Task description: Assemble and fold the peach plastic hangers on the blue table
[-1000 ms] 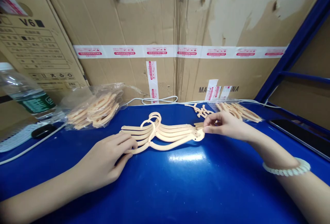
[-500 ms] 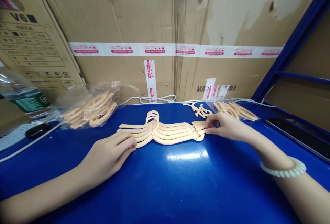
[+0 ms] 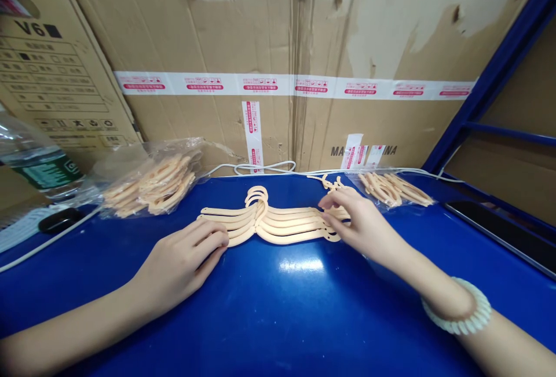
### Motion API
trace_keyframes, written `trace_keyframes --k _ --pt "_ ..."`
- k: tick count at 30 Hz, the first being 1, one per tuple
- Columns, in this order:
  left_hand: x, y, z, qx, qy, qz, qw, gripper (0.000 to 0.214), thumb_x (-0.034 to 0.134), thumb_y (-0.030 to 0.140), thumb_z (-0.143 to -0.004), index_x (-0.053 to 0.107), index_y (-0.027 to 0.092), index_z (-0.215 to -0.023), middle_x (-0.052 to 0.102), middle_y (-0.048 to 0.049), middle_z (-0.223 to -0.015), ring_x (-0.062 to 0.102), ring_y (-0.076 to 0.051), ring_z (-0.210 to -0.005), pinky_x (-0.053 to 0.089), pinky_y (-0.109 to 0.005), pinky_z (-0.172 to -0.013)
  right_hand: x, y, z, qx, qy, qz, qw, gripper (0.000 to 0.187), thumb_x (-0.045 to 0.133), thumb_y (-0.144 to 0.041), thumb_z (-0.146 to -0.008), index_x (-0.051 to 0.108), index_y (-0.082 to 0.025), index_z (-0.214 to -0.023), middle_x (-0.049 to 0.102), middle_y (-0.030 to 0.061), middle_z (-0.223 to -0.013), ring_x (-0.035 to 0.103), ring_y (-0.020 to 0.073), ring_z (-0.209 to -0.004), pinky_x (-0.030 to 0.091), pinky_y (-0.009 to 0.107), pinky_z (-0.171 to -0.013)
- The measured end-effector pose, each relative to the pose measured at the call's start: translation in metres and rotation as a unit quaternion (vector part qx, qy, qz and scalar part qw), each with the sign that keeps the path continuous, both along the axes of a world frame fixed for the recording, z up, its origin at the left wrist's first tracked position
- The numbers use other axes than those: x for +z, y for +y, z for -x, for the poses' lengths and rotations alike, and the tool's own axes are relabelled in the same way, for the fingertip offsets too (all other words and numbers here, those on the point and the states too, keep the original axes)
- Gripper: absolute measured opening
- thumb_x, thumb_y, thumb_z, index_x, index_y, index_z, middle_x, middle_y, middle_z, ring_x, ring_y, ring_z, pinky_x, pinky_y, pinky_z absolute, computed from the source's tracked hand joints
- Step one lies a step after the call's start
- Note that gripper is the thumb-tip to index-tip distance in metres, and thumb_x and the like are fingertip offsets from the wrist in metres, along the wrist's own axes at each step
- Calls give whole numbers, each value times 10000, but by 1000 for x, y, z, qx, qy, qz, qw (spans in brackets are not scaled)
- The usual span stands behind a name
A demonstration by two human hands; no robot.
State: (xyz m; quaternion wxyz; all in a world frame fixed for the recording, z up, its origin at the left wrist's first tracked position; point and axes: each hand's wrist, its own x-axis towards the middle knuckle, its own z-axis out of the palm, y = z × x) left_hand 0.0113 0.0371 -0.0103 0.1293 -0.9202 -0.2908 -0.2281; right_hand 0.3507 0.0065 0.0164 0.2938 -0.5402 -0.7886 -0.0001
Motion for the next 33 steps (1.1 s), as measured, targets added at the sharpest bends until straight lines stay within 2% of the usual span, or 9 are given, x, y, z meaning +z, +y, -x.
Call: trace_keyframes --k 3,6,11,16,20,22,26,30,33 --pt "1 -2 -2 10 -1 36 999 203 416 139 -966 618 149 -982 682 -94 -997 629 -255 -949 519 -437 -886 -13 -7 17 20 -17 5 1000 435 456 -409 -965 503 -218 -1353 638 144 -1275 599 327 -1163 501 512 -966" --pt "1 -1 -2 40 4 59 997 310 408 171 -957 564 106 -1217 646 -161 -1222 578 -307 -1151 487 -494 -974 -25 -11 26 55 -90 34 994 642 423 -482 -983 282 -186 -1534 434 183 -1501 416 357 -1371 406 576 -1083" --pt "1 8 0 117 69 99 986 524 413 345 -974 417 145 -1458 359 -153 -1562 309 -368 -1437 328 -616 -1111 -34 -9 27 87 -173 74 978 755 374 -563 -990 147 -143 -1576 230 194 -1583 202 363 -1459 274 623 -1142" --pt "2 15 -3 148 120 192 963 580 323 467 -1002 311 228 -1531 206 -111 -1613 183 -360 -1478 277 -609 -1139 -38 -4 22 79 -168 74 980 748 381 -570 -989 155 -164 -1575 225 179 -1586 197 347 -1463 263 599 -1154" --pt "-1 17 -6 143 99 191 966 556 342 453 -1003 335 253 -1521 233 -109 -1603 206 -375 -1468 294 -623 -1121 -35 0 19 69 -147 75 984 706 361 -568 -990 286 -134 -1541 304 191 -1564 269 340 -1447 298 569 -1148" --pt "-2 17 -8 138 80 178 971 537 372 433 -1000 366 257 -1507 274 -115 -1589 240 -384 -1456 309 -638 -1105 -24 7 16 30 -130 52 990 639 350 -522 -997 373 -128 -1500 370 187 -1539 337 328 -1423 331 529 -1141" --pt "0 15 -9 142 80 181 970 540 390 424 -996 367 249 -1507 283 -121 -1584 240 -386 -1455 298 -639 -1110 9 38 -1 -187 -178 82 963 547 377 -451 -983 550 -74 -1340 574 222 -1358 518 354 -1276 429 459 -1042" --pt "2 13 -9 147 77 190 968 539 398 414 -994 370 246 -1505 284 -130 -1582 245 -392 -1452 289 -642 -1109 28 79 -20 -274 -206 188 920 603 414 -572 -959 727 -74 -824 719 237 -804 704 371 -860 526 411 -746" --pt "1 13 -8 144 64 185 970 532 409 418 -990 385 258 -1497 298 -120 -1581 254 -392 -1451 293 -644 -1105 26 102 -24 -310 -218 233 896 499 497 -557 -959 699 -105 -905 714 152 -897 694 272 -865 538 384 -762"
